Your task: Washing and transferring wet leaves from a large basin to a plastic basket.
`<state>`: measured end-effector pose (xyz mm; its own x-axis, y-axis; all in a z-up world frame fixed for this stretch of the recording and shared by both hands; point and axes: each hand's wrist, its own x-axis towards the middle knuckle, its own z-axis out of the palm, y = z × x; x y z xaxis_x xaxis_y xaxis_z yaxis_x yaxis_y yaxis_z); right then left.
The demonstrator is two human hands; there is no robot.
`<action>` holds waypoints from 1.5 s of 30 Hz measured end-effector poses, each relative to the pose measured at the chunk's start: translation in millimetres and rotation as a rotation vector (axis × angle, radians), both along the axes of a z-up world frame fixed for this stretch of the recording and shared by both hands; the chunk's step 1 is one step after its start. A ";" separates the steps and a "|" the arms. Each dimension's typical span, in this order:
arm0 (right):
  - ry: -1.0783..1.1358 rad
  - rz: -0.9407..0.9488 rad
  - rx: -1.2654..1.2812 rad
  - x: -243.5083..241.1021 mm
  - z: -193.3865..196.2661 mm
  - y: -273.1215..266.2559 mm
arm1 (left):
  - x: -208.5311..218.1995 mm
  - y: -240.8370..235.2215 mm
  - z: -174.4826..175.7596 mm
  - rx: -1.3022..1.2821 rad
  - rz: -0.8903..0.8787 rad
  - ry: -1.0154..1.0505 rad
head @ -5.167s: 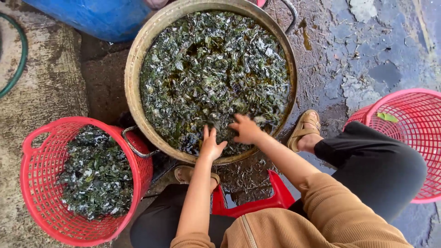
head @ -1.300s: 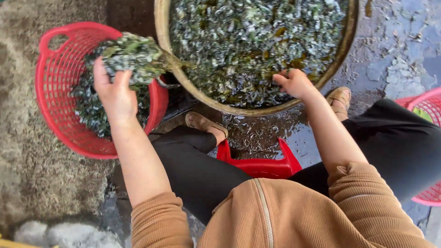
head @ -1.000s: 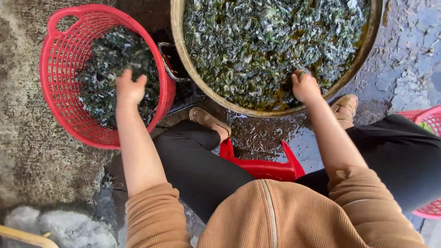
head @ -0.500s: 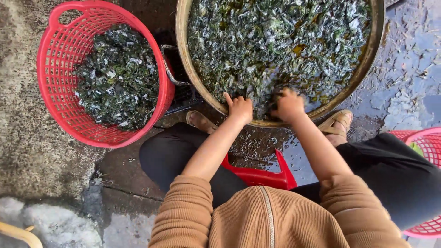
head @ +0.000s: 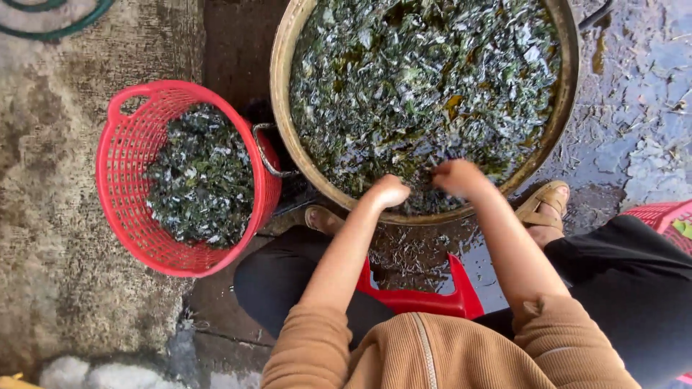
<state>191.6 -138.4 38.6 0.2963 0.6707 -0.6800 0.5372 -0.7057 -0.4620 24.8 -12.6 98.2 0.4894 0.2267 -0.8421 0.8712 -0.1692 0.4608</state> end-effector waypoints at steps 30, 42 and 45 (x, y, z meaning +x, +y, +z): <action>-0.459 0.319 -0.052 -11.3 35.8 -0.5 | -6.0 -28.1 33.8 0.783 -0.169 -0.436; -0.443 0.094 -0.292 -19.7 -102.9 -6.5 | 32.6 -37.9 -10.1 0.329 -0.360 0.629; -0.571 0.324 0.365 -38.1 -125.9 -18.1 | 1.0 -26.2 -150.3 0.420 -0.735 0.373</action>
